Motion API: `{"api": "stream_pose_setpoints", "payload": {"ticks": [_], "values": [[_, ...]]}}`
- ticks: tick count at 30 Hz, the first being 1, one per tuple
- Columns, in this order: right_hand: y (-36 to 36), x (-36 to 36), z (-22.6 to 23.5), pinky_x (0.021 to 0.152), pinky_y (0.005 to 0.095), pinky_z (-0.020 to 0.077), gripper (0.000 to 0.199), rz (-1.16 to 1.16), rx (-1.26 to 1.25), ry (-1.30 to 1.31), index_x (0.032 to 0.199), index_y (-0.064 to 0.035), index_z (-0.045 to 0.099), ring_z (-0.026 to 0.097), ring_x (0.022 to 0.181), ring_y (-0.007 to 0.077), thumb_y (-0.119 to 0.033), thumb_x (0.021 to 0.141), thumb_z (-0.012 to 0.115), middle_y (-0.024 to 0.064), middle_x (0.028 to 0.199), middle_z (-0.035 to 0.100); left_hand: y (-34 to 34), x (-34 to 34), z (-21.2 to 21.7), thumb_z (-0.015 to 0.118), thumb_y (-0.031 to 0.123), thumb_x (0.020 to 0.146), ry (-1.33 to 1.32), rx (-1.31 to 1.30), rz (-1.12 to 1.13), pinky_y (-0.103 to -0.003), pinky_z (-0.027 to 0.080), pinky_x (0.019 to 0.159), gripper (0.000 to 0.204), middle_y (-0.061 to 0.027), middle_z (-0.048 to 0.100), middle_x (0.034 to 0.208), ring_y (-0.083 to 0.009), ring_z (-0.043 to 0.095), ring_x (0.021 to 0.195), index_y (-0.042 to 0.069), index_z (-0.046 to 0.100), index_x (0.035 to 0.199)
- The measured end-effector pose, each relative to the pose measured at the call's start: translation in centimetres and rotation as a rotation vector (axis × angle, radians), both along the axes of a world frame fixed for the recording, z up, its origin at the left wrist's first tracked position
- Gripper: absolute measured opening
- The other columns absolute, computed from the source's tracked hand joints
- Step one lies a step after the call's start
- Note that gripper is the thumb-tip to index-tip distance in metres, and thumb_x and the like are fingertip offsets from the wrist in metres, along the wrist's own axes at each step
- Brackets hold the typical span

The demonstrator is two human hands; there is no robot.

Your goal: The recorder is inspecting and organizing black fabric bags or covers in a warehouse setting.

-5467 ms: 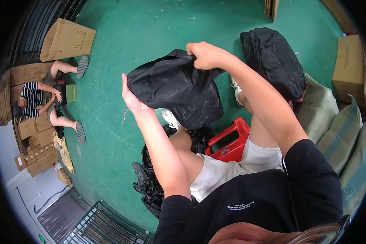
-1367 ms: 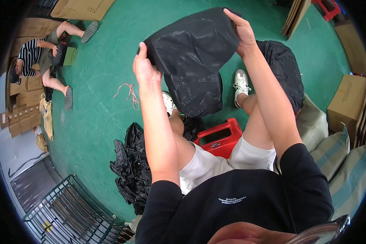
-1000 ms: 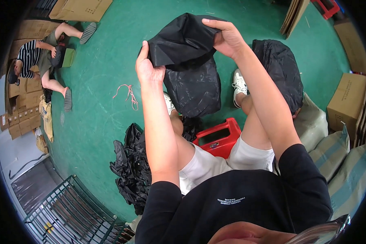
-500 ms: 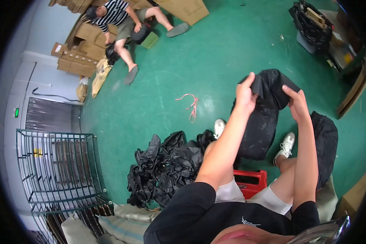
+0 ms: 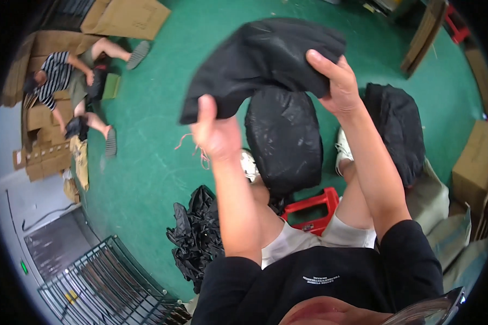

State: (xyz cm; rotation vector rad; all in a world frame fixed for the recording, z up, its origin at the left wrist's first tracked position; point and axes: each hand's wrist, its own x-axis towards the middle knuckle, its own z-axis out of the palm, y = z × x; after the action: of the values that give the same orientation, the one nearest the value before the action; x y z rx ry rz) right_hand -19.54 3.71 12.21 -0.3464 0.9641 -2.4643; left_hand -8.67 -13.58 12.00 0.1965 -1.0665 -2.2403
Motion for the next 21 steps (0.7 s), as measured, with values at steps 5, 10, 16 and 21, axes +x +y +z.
{"api": "stream_pose_setpoints", "payload": {"ticks": [5, 10, 16, 21], "values": [[-1.3, -0.7, -6.8, 0.090, 0.0343, 0.0502, 0.028, -0.097, 0.307, -0.300, 0.113, 0.0032, 0.061, 0.064, 0.100, 0.0205, -0.017, 0.094, 0.060, 0.0115, 0.109, 0.067, -0.9, -0.4, -4.8, 0.047, 0.029, 0.099, -0.330, 0.297, -0.028, -0.048, 0.034, 0.110, 0.046, -0.0139, 0.050, 0.139, -0.0305, 0.048, 0.127, -0.001, 0.048, 0.134], [-1.6, 0.3, -19.7, 0.090, 0.0368, 0.0457, 0.038, -0.251, 0.883, -0.281, 0.115, 0.0042, 0.062, 0.061, 0.106, 0.0274, -0.026, 0.093, 0.058, 0.0192, 0.113, 0.066, -0.9, -0.7, -15.7, 0.049, 0.030, 0.099, -0.711, 0.553, -0.074, -0.049, 0.039, 0.105, 0.040, -0.0130, 0.055, 0.132, -0.0286, 0.053, 0.120, 0.004, 0.053, 0.129], [5.3, 10.0, -28.8, 0.098, 0.0434, 0.0433, 0.053, -0.159, 1.497, -0.347, 0.115, 0.0098, 0.059, 0.054, 0.118, 0.0410, -0.037, 0.089, 0.060, 0.0295, 0.123, 0.057, 4.8, 5.6, -23.4, 0.058, 0.026, 0.094, -1.235, 0.313, 0.076, -0.043, 0.044, 0.095, 0.047, -0.0194, 0.057, 0.128, -0.0288, 0.056, 0.113, -0.010, 0.053, 0.123], [7.0, 17.0, -29.7, 0.099, 0.0430, 0.0425, 0.055, -0.103, 1.539, -0.315, 0.117, 0.0080, 0.059, 0.053, 0.119, 0.0400, -0.040, 0.090, 0.058, 0.0279, 0.124, 0.057, 6.4, 12.3, -29.2, 0.060, 0.026, 0.092, -1.363, 0.037, 0.215, -0.040, 0.043, 0.095, 0.049, -0.0280, 0.059, 0.124, -0.0373, 0.057, 0.114, -0.017, 0.055, 0.116]]}}
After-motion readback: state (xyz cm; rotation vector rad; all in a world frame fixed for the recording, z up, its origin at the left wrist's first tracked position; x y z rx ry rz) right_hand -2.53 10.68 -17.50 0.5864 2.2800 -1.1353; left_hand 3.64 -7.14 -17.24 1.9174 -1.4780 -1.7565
